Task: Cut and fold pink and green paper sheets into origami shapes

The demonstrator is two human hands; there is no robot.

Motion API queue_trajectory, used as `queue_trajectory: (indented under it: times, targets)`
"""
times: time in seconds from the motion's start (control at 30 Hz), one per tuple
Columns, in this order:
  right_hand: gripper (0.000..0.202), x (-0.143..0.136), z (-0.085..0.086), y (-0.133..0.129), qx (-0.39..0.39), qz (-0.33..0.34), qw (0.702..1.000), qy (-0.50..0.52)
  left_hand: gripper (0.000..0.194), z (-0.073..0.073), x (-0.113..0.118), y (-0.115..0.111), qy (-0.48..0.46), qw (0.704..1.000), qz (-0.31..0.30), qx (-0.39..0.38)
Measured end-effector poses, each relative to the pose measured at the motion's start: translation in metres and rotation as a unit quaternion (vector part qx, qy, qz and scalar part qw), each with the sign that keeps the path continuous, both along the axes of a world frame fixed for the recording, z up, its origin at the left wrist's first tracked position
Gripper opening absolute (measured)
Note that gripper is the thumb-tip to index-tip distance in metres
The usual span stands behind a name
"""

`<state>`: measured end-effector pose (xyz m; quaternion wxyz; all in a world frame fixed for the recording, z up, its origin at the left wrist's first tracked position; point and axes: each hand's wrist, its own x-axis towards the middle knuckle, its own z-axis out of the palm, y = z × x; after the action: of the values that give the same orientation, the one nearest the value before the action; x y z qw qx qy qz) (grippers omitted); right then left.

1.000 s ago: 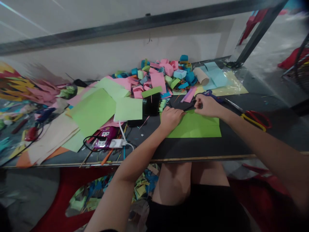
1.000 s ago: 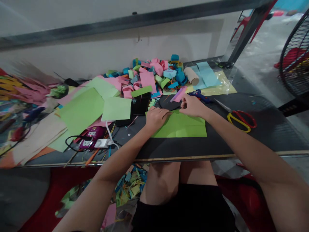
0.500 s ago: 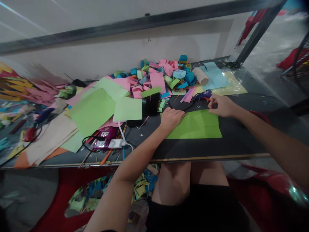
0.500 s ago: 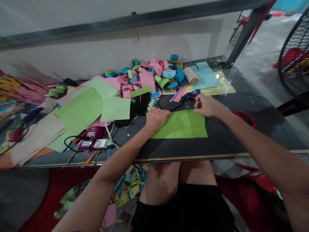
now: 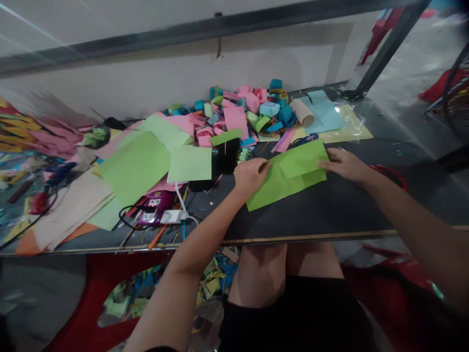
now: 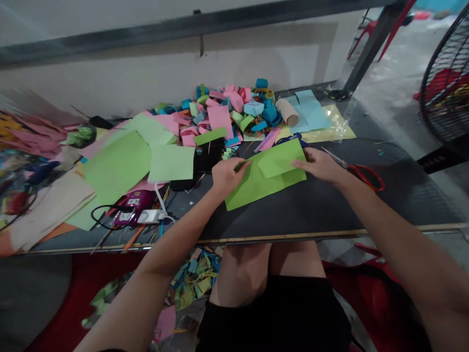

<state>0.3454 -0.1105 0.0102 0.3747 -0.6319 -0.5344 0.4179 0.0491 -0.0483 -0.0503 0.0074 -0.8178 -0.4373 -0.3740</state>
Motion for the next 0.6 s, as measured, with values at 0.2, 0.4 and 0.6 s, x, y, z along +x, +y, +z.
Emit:
queue_trajectory:
  times: [0.2, 0.4, 0.6]
  targets:
    - [0.038, -0.024, -0.012, -0.002, -0.045, -0.037, 0.99, 0.127, 0.046, 0.016, 0.0, -0.006, 0.014, 0.998, -0.032, -0.051]
    - [0.052, -0.051, 0.001, -0.002, 0.035, 0.015, 0.992, 0.119, 0.118, 0.024, 0.021, -0.024, 0.038, 0.967, -0.216, -0.13]
    - [0.071, -0.072, -0.006, 0.002, 0.115, -0.044, 0.984, 0.131, 0.119, 0.037, 0.047, -0.045, -0.044, 0.942, -0.258, -0.209]
